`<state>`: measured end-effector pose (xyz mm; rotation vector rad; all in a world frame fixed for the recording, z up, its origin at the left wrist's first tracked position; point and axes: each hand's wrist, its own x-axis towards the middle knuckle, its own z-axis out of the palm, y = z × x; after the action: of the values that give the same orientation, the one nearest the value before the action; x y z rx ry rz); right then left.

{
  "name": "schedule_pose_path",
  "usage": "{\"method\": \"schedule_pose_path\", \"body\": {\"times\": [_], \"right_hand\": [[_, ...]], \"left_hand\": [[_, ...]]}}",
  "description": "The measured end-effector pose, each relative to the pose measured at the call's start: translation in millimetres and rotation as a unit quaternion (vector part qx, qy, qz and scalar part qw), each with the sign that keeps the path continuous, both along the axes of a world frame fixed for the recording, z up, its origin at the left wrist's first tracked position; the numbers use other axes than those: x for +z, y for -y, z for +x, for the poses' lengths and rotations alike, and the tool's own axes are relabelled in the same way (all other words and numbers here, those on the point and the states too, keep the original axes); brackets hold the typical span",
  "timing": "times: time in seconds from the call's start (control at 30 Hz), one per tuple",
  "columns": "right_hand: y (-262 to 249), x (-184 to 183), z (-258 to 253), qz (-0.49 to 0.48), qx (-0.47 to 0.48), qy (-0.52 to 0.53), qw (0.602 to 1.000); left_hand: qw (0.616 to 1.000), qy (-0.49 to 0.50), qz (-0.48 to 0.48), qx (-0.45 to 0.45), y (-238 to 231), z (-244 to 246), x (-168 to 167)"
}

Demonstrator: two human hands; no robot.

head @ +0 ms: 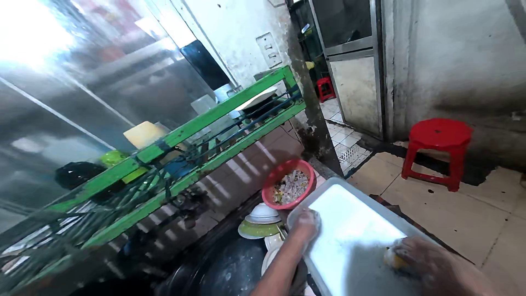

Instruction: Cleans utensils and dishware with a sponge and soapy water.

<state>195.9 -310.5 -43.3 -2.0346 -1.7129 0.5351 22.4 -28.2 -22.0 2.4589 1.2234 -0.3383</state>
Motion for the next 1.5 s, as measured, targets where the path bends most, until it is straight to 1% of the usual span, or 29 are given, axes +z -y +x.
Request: {"method": "schedule_pose_path", "body": {"times": [0.07, 0.13, 0.2, 0.27, 0.33, 0.4, 0.5, 0.57, 0.6, 0.63, 0.67, 0.73, 0.77, 0.83, 0.87, 0.97, 1.07, 1.13, 1.2, 1.27, 1.33, 1.4, 1.5], "right_hand": [[-1, -5, -1, 0.019, 0.019, 0.038, 0.999], [-3, -9, 0, 0.067, 0.039, 0.059, 0.995], [-5, -8, 0, 0.078, 0.046, 0.056, 0.994], [-3, -7, 0, 0.077, 0.044, 0.054, 0.995], [-2, -6, 0, 0.057, 0.044, 0.047, 0.996], [-1, -2, 1, 0.031, 0.046, 0.031, 0.998], [-3, 2, 1, 0.003, 0.052, 0.022, 0.998], [-5, 6, 1, -0.046, 0.053, 0.011, 0.997], [-5, 7, 0, -0.065, 0.048, 0.012, 0.997], [-5, 7, 0, -0.069, 0.045, 0.015, 0.996], [-5, 5, -1, -0.064, 0.046, 0.019, 0.997], [-6, 2, 0, -0.067, 0.055, 0.024, 0.996], [-5, 1, -1, -0.066, 0.06, 0.029, 0.996], [-4, 2, -1, -0.067, 0.065, 0.036, 0.995], [-4, 3, -2, -0.072, 0.066, 0.041, 0.994], [-6, 7, -1, -0.097, 0.078, 0.047, 0.991], [-8, 8, -1, -0.122, 0.081, 0.049, 0.988], [-8, 7, -1, -0.124, 0.079, 0.048, 0.988], [-8, 8, 0, -0.125, 0.077, 0.047, 0.988], [-8, 12, -1, -0.134, 0.076, 0.048, 0.987], [-9, 12, -1, -0.144, 0.079, 0.049, 0.985], [-9, 16, -1, -0.164, 0.081, 0.04, 0.982], [-8, 22, -1, -0.176, 0.081, 0.034, 0.98]], "left_hand": [[0.994, -0.109, -0.033, -0.001, 7, 25, -23], [0.986, -0.161, -0.032, -0.008, 22, 45, -39], [0.988, -0.152, -0.033, -0.007, 47, 56, -46], [0.993, -0.112, -0.042, 0.004, 69, 65, -54], [0.995, -0.084, -0.055, 0.015, 84, 70, -63], [0.995, -0.074, -0.07, 0.004, 94, 67, -67], [0.993, -0.086, -0.077, 0.002, 96, 54, -65], [0.987, -0.148, -0.069, 0.012, 93, 54, -58], [0.985, -0.161, -0.058, 0.019, 92, 53, -56], [0.988, -0.147, -0.042, 0.035, 92, 51, -56], [0.993, -0.104, -0.022, 0.051, 92, 48, -59], [0.999, -0.026, 0.005, 0.034, 97, 44, -64], [1.0, 0.0, -0.001, 0.012, 102, 42, -65], [0.999, 0.0, -0.021, -0.038, 112, 42, -62], [0.998, -0.006, -0.031, -0.048, 114, 42, -60], [0.997, -0.025, -0.072, -0.025, 114, 44, -55], [0.993, -0.051, -0.11, -0.012, 113, 34, -48], [0.99, -0.075, -0.119, -0.006, 114, 29, -46], [0.989, -0.077, -0.122, 0.01, 115, 28, -48], [0.992, -0.062, -0.11, 0.028, 112, 30, -51], [0.994, -0.012, -0.091, 0.06, 105, 30, -53], [0.989, 0.026, -0.108, 0.098, 97, 33, -50], [0.985, -0.019, -0.163, 0.042, 96, 30, -36]]}}
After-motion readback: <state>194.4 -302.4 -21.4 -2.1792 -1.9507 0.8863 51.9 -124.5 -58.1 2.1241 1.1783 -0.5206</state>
